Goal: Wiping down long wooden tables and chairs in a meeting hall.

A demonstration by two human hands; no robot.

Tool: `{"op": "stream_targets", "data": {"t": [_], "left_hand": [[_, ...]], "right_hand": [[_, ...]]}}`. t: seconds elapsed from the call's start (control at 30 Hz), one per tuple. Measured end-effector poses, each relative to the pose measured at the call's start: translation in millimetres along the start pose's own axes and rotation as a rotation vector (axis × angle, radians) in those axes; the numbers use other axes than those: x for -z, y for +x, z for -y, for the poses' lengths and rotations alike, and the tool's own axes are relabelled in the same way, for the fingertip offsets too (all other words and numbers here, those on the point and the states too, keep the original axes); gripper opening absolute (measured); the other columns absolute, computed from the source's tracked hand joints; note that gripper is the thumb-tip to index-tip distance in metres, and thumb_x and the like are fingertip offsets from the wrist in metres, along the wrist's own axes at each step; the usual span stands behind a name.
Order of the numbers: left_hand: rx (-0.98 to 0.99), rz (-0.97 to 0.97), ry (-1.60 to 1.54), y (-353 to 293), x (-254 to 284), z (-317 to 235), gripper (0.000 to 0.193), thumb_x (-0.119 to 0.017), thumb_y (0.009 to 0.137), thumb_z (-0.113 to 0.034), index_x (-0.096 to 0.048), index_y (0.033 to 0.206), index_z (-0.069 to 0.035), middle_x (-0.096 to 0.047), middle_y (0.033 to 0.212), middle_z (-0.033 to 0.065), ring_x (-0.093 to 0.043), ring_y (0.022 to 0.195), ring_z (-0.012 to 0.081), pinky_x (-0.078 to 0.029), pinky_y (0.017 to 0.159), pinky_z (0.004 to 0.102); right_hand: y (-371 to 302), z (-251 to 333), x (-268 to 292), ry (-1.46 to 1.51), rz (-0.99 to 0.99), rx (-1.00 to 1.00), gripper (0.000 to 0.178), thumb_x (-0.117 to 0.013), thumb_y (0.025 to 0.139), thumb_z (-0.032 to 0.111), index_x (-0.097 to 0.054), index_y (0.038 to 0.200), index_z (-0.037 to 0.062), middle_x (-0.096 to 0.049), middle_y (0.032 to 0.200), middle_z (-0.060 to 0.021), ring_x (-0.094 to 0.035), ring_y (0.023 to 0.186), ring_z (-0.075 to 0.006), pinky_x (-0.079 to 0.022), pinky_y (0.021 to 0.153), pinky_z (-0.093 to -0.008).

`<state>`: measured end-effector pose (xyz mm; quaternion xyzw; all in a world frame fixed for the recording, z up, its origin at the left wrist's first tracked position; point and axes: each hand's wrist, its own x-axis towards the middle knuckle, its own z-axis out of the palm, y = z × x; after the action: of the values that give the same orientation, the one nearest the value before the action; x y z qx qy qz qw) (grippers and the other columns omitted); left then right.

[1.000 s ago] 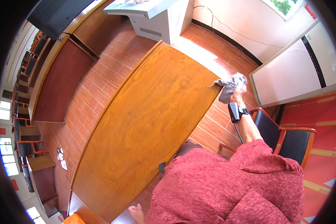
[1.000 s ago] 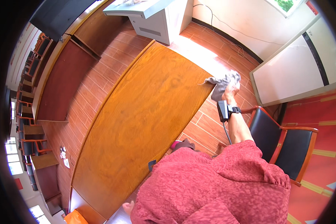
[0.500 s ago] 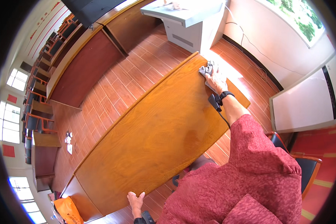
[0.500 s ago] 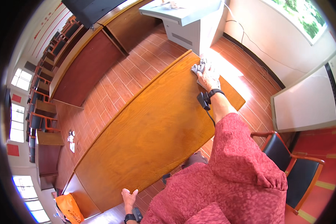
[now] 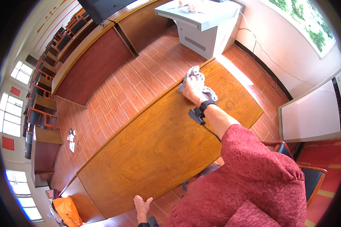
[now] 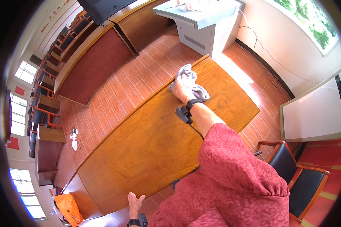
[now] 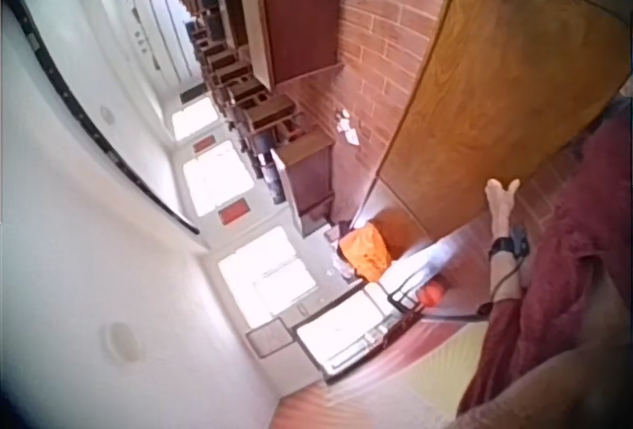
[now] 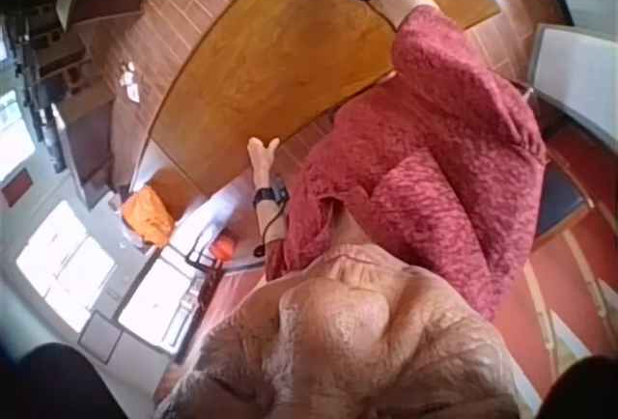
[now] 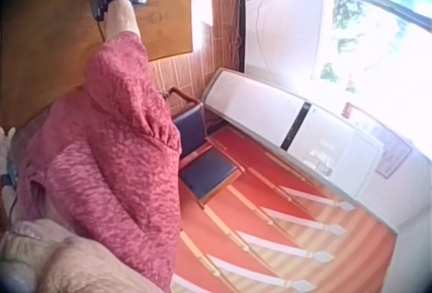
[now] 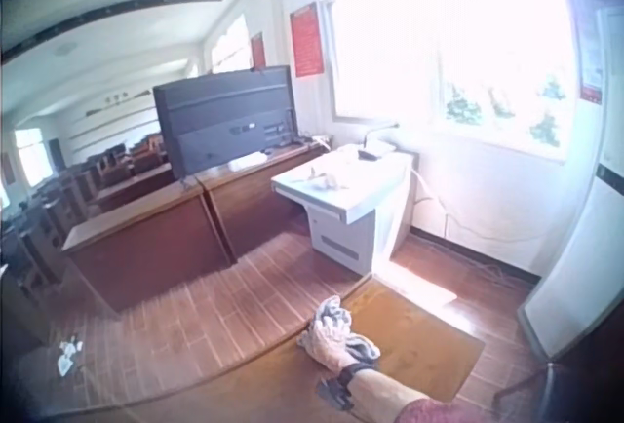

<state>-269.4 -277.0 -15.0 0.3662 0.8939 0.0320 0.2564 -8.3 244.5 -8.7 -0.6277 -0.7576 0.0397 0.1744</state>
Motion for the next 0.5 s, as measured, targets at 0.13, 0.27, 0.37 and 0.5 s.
{"op": "stream_targets", "data": {"t": [0.13, 0.27, 0.37, 0.5], "left_hand": [[0.005, 0.02, -0.001, -3.6, 2.9, -6.2, 0.059, -0.077, 0.06, -0.032, -0.04, 0.091, 0.002, -0.044, 0.096, 0.0204, -0.045, 0.092, 0.0357, -0.039, 0.079, 0.0426], [-0.039, -0.044, -0.056, -14.7, 1.6, -4.1, 0.057, -0.076, 0.06, -0.034, -0.044, 0.089, 0.003, -0.047, 0.095, 0.0216, -0.046, 0.093, 0.0372, -0.04, 0.08, 0.0438], [-0.173, -0.142, -0.012, -12.4, 3.7, -16.9, 0.05, -0.072, 0.065, -0.033, -0.045, 0.086, 0.003, -0.048, 0.089, 0.022, -0.046, 0.087, 0.0385, -0.04, 0.075, 0.045], [-0.089, -0.12, -0.313, -54.4, -4.8, -10.7, 0.041, -0.069, 0.07, -0.024, -0.047, 0.095, 0.001, -0.05, 0.092, 0.0192, -0.05, 0.084, 0.0356, -0.043, 0.074, 0.0415]], "right_hand": [[-38.4, 47.4, -16.0, 0.142, 0.071, 0.055, 0.044, -0.054, 0.075, 0.025, -0.054, 0.108, -0.0029, -0.052, 0.106, -0.0196, -0.039, 0.112, -0.0403, -0.012, 0.098, -0.0591], [-66.2, 105.3, -10.6, 0.178, 0.181, 0.159, 0.046, -0.056, 0.076, 0.028, -0.052, 0.112, -0.0011, -0.051, 0.108, -0.0184, -0.038, 0.111, -0.04, -0.017, 0.097, -0.0586], [-87.8, 137.2, -17.7, 0.235, 0.232, 0.206, 0.039, -0.057, 0.076, 0.029, -0.056, 0.106, 0.0048, -0.048, 0.114, -0.0114, -0.04, 0.11, -0.0348, -0.029, 0.092, -0.0502], [-126.1, 195.0, -31.6, 0.246, 0.323, 0.353, 0.032, -0.056, 0.074, 0.018, -0.055, 0.105, 0.0097, -0.048, 0.112, -0.0073, -0.042, 0.107, -0.0299, -0.033, 0.086, -0.0469]]}}
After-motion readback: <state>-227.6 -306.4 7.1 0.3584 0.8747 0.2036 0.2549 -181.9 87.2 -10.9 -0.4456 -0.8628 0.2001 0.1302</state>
